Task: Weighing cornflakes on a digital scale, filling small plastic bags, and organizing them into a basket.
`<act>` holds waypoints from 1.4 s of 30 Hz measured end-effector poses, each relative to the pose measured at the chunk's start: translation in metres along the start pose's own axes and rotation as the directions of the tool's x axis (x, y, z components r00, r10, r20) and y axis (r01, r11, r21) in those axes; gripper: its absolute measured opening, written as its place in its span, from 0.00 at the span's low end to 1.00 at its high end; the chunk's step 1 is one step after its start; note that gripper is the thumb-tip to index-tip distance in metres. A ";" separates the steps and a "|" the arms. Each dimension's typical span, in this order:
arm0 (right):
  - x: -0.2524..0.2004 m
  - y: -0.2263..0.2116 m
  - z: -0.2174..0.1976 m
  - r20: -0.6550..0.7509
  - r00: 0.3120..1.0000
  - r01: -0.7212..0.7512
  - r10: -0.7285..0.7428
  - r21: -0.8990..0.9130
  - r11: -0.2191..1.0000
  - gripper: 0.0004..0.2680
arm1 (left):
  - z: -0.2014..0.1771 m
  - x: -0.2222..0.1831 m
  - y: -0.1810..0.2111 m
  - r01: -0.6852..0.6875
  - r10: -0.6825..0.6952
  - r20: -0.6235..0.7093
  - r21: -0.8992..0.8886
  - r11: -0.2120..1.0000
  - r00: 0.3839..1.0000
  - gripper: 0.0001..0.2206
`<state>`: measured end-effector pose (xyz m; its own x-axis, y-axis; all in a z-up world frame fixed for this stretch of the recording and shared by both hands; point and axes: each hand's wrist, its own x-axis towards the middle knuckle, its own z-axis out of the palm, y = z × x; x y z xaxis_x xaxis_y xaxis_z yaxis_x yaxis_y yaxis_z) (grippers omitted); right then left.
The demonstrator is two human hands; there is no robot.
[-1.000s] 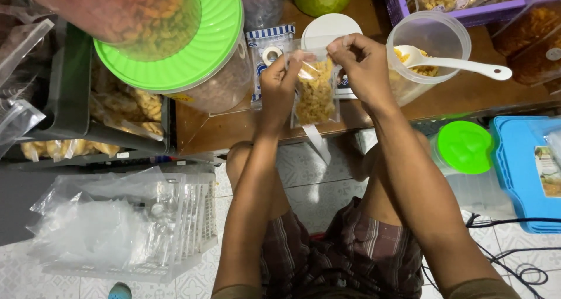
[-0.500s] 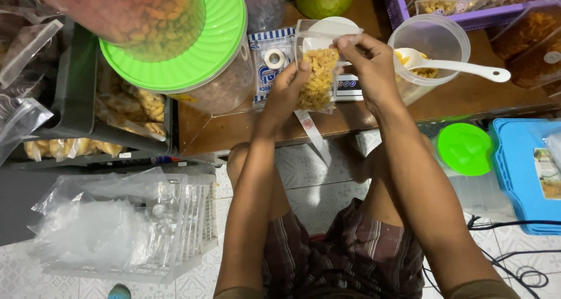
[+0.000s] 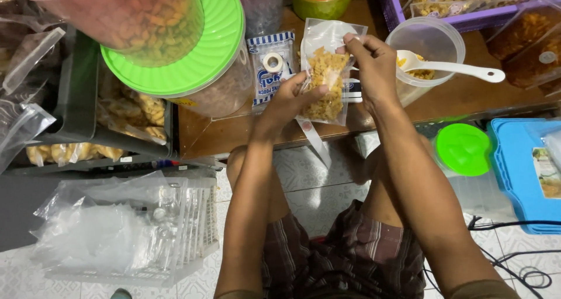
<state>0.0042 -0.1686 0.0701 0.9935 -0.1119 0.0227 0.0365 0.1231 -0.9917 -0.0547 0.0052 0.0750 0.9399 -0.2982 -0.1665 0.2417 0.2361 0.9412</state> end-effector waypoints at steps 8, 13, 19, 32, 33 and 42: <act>0.003 0.002 0.003 0.079 0.978 -0.194 0.195 -0.023 0.981 0.07 | -0.010 -0.003 0.000 -0.055 0.055 -0.010 -0.021 0.998 0.998 0.50; 0.012 0.007 -0.005 0.038 0.966 -0.259 0.257 0.238 0.936 0.03 | -0.015 0.006 -0.003 -0.068 0.062 -0.269 -0.013 0.998 0.961 0.46; -0.001 0.013 -0.007 0.323 0.884 -0.345 0.339 -0.041 0.938 0.09 | -0.032 0.021 -0.027 -0.389 0.280 -0.671 -0.014 0.921 0.687 0.22; 0.007 0.065 -0.034 0.258 0.917 -0.274 0.304 -0.146 0.951 0.07 | -0.062 0.044 -0.056 -0.193 0.497 -0.646 0.484 0.853 0.579 0.08; 0.006 0.070 -0.036 0.281 0.908 -0.281 0.310 -0.141 0.949 0.07 | -0.063 0.045 -0.056 -0.143 0.482 -0.652 0.502 0.853 0.585 0.09; -0.010 0.065 -0.054 0.355 0.868 -0.311 0.347 -0.156 0.937 0.05 | -0.070 0.055 -0.068 -0.206 0.467 -0.513 0.484 0.850 0.720 0.09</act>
<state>-0.0089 -0.2125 -0.0017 0.9135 0.2953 -0.2799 -0.2921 -0.0032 -0.9564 -0.0023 0.0378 -0.0188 0.9137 0.3698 0.1685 -0.1052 -0.1852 0.9771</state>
